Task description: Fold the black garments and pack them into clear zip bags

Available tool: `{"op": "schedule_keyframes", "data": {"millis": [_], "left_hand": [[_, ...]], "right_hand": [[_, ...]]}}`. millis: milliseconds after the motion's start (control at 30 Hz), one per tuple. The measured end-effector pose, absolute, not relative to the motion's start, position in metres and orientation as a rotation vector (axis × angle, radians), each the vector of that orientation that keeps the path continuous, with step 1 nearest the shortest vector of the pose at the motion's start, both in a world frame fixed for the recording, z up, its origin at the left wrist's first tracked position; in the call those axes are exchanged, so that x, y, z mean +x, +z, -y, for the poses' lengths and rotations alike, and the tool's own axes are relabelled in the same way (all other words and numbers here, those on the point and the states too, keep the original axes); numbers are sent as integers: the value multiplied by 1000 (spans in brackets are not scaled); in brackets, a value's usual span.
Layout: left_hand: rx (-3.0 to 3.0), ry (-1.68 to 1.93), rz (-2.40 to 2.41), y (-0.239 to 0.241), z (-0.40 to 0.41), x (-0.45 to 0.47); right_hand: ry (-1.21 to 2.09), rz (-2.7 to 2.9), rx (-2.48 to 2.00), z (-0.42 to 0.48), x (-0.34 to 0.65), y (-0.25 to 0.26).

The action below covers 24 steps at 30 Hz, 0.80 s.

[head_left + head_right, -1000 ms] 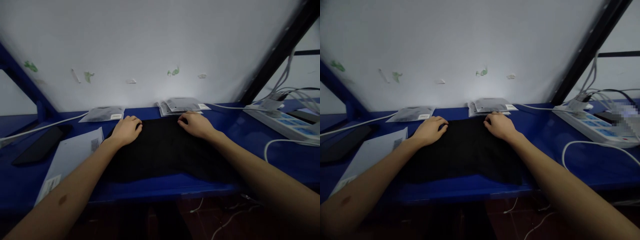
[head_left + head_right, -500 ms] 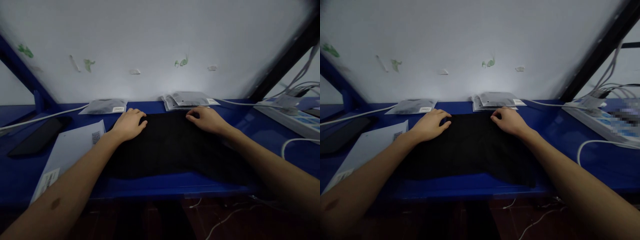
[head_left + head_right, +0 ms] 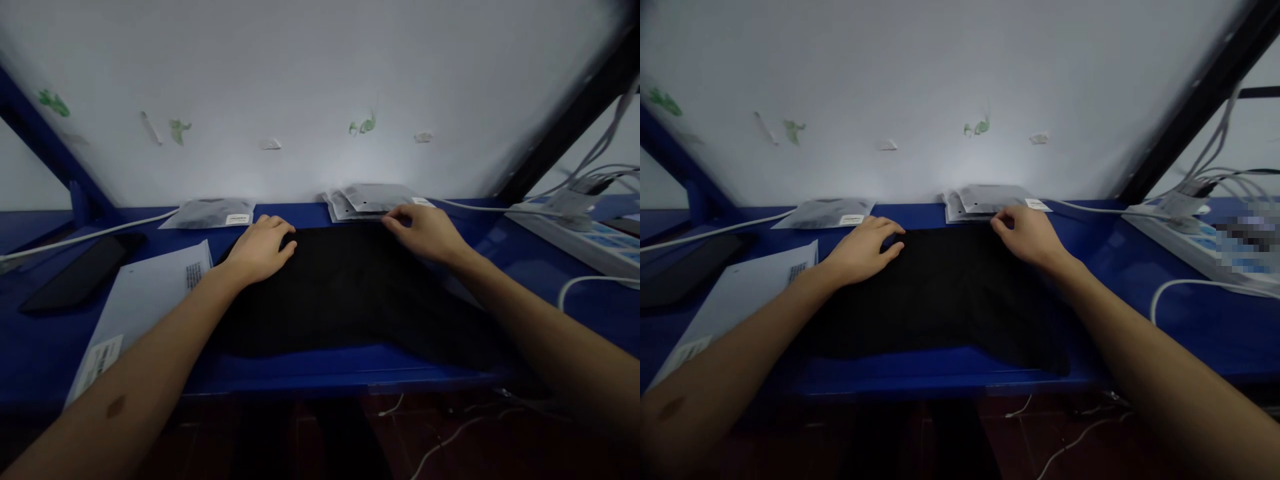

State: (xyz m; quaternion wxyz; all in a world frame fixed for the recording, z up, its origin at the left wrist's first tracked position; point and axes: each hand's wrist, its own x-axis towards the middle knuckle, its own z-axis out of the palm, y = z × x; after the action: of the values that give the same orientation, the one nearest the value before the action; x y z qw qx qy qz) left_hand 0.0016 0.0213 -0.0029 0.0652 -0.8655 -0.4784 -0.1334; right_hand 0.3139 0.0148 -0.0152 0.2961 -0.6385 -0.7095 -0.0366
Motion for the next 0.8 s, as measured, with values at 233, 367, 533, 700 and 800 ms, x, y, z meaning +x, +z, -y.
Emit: {"op": "schedule_keyframes", "data": {"millis": [233,367,533,700,800], "left_hand": [[-2623,-426,1408,-5,-23,0],[-2634,-413,1410,-6,-23,-1],[-2635,-421,1413,-5,-23,-2],[-2630,-429,1419,-4,-22,-1],[-2637,-413,1442,-4,-22,-1]], "right_hand": [[-87,1910,-1688,-15,313,-16],[-79,1901,-1682,-15,315,-17],[-68,1921,-1702,-15,315,-16],[-57,1918,-1706,-16,315,-16],[-51,1926,-1687,-16,316,-18]]}}
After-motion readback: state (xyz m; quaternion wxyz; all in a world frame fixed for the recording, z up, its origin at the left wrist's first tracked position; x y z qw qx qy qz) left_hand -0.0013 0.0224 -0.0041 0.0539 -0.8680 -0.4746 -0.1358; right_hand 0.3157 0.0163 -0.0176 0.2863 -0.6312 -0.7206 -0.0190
